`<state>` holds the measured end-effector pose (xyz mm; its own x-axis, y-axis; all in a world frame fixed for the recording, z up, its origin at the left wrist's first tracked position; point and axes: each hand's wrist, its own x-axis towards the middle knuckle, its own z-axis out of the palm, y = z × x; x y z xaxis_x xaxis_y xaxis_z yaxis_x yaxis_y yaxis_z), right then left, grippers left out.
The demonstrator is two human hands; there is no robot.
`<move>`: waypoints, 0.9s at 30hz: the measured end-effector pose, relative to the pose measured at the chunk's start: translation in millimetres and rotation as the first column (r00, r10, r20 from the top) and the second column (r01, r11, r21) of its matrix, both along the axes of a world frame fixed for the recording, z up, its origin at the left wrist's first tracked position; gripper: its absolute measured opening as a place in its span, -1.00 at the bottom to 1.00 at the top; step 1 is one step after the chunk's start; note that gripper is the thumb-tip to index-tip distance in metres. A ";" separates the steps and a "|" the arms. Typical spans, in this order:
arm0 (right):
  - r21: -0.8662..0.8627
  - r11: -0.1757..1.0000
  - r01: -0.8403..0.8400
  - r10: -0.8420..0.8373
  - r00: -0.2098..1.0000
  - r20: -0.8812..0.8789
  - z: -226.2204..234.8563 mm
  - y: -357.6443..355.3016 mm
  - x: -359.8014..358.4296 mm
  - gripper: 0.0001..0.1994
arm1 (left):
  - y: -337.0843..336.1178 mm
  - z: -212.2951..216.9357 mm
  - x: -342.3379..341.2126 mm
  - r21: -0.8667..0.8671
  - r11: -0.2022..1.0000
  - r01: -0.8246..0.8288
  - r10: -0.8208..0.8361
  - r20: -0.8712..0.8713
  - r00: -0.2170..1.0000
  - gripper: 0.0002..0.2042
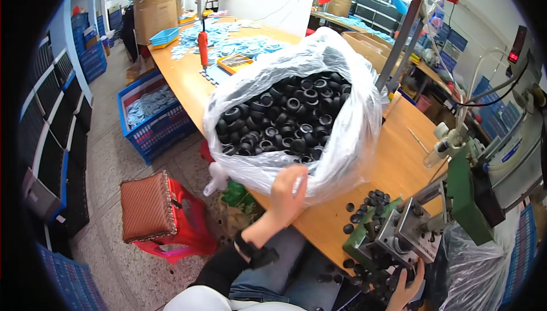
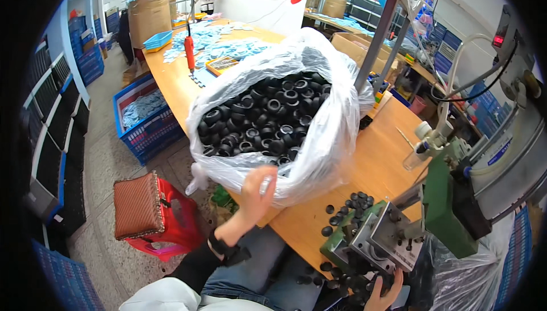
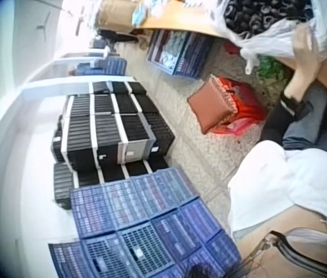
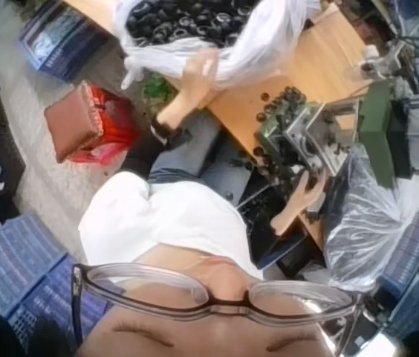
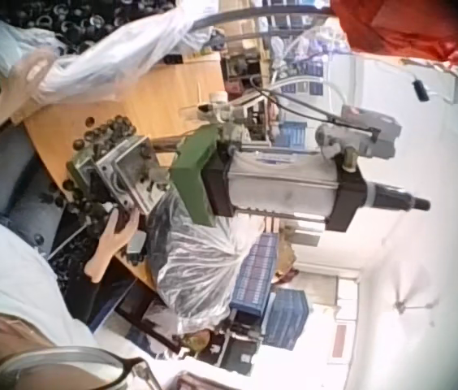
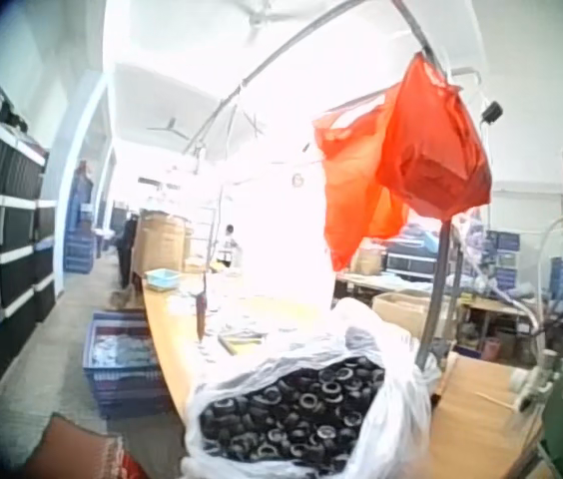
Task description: The person sits at a workbench and repeatedly picks up small black rubber rings from a plastic bag. They place each ring into a metal mold on a press machine, operate the lever to press the item, and then remove the processed ring. The person continues this repetitive cycle throughout the video.
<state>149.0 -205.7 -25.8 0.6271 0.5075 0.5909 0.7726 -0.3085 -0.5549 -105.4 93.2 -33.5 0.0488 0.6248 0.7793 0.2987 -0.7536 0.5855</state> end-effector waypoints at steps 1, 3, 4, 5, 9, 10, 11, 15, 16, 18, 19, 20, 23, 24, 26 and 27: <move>-0.007 1.000 0.011 -0.012 0.982 -0.188 -8.4 4.9 1.7 -0.46 | 24.9 2.7 -4.7 -0.013 0.998 -0.065 0.065 0.015 0.998 -0.77; 0.071 0.993 -0.096 0.110 0.967 -0.228 0.6 43.0 -7.2 -0.41 | 75.8 0.4 -11.9 -0.037 0.981 -0.190 0.177 -0.227 0.958 -0.64; 0.104 0.992 -0.076 0.111 0.915 -0.388 4.8 54.4 -7.4 -0.42 | 94.9 -6.2 -8.1 -0.101 0.972 -0.211 0.167 -0.330 0.929 -0.55; 0.134 0.990 -0.048 0.113 0.838 -0.534 7.6 61.6 -6.0 -0.43 | 110.5 -12.3 -3.1 -0.161 0.959 -0.234 0.147 -0.424 0.894 -0.47; 0.231 0.972 -0.037 0.086 0.975 -0.204 -2.9 72.3 10.2 -0.43 | 142.0 -23.4 7.9 -0.315 0.926 -0.208 -0.041 -0.631 0.774 -0.42; 0.347 0.937 -0.034 0.135 0.953 -0.271 12.1 79.3 -4.7 -0.43 | 143.3 -23.6 9.1 -0.301 0.926 -0.229 -0.013 -0.631 0.776 -0.45; 0.454 0.891 -0.013 0.183 0.925 -0.333 24.8 84.4 -13.8 -0.43 | 142.4 -25.8 12.3 -0.279 0.941 -0.189 -0.010 -0.584 0.812 -0.47; 0.543 0.839 0.002 0.237 0.899 -0.369 22.0 96.3 -11.7 -0.47 | 128.2 -18.7 11.1 -0.124 0.992 0.008 -0.046 -0.311 0.949 -0.42; 0.488 0.873 0.027 0.168 0.921 -0.351 21.0 92.7 -10.9 -0.50 | 116.9 -11.1 13.9 -0.113 0.992 0.058 -0.086 -0.255 0.963 -0.41; 0.221 0.975 0.031 0.028 0.965 -0.260 22.9 82.1 -4.3 -0.48 | 86.4 8.5 20.0 -0.084 0.977 0.196 -0.209 -0.198 0.958 -0.38; 0.074 0.996 0.051 -0.035 0.978 -0.206 21.6 74.8 -3.9 -0.47 | 65.6 22.2 21.6 -0.068 0.957 0.283 -0.291 -0.194 0.937 -0.37; 0.044 0.989 0.138 -0.132 0.984 -0.121 12.1 71.2 -7.1 -0.44 | 46.3 33.5 27.9 0.042 0.942 0.332 -0.311 -0.261 0.914 -0.36; 0.046 0.970 0.239 -0.237 0.971 -0.033 0.7 69.3 -20.0 -0.46 | -19.1 61.4 44.0 -0.031 0.845 0.534 -0.521 -0.276 0.808 -0.34; 0.165 0.980 0.114 -0.062 0.955 -0.290 7.7 67.0 -17.9 -0.45 | -35.6 58.2 51.1 -0.144 0.792 0.593 -0.610 -0.215 0.763 -0.35; 0.340 0.936 0.090 0.104 0.853 -0.512 10.2 40.3 -17.7 -0.45 | -61.9 50.6 66.9 -0.343 0.635 0.692 -0.752 -0.074 0.655 -0.37; 0.369 0.917 0.148 0.074 0.849 -0.523 10.7 24.4 -18.6 -0.45 | -72.6 46.8 79.7 -0.352 0.600 0.719 -0.780 -0.057 0.623 -0.39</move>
<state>130.4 -181.3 -15.1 0.9072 0.2810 0.3130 0.3286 -0.0091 -0.9444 -25.7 20.6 13.3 0.7200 0.4754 0.5055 -0.1747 -0.5807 0.7951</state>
